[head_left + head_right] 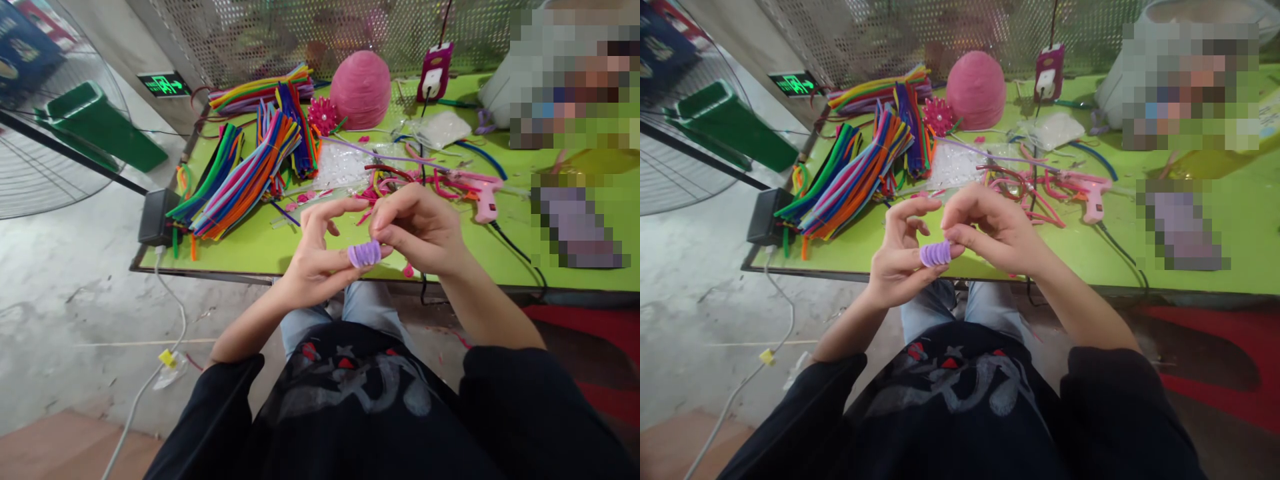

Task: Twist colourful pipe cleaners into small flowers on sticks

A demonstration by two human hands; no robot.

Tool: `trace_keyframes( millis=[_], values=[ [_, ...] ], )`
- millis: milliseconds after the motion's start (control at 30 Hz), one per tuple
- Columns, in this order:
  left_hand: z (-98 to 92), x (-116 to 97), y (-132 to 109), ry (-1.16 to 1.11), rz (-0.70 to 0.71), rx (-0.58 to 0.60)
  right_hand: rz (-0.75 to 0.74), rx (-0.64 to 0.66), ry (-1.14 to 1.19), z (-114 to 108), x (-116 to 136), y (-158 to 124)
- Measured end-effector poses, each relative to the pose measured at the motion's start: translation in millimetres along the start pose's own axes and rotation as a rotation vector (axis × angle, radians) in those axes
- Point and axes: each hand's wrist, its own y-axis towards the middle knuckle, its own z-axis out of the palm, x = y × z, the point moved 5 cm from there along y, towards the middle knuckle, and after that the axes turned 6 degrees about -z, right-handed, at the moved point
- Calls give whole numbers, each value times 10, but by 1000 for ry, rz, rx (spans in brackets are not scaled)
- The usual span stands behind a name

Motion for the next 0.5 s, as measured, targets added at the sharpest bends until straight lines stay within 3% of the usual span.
trace_keyframes(
  millis=[133, 267, 500],
  values=[
    [17, 8, -13, 24, -8, 7, -38, -15, 38, 28, -3, 21],
    [18, 2, -14, -16, -17, -1, -72, 50, 2, 59, 48, 23],
    [5, -17, 52, -168, 56, 58, -43, 199, -266, 40, 178, -68]
  ],
)
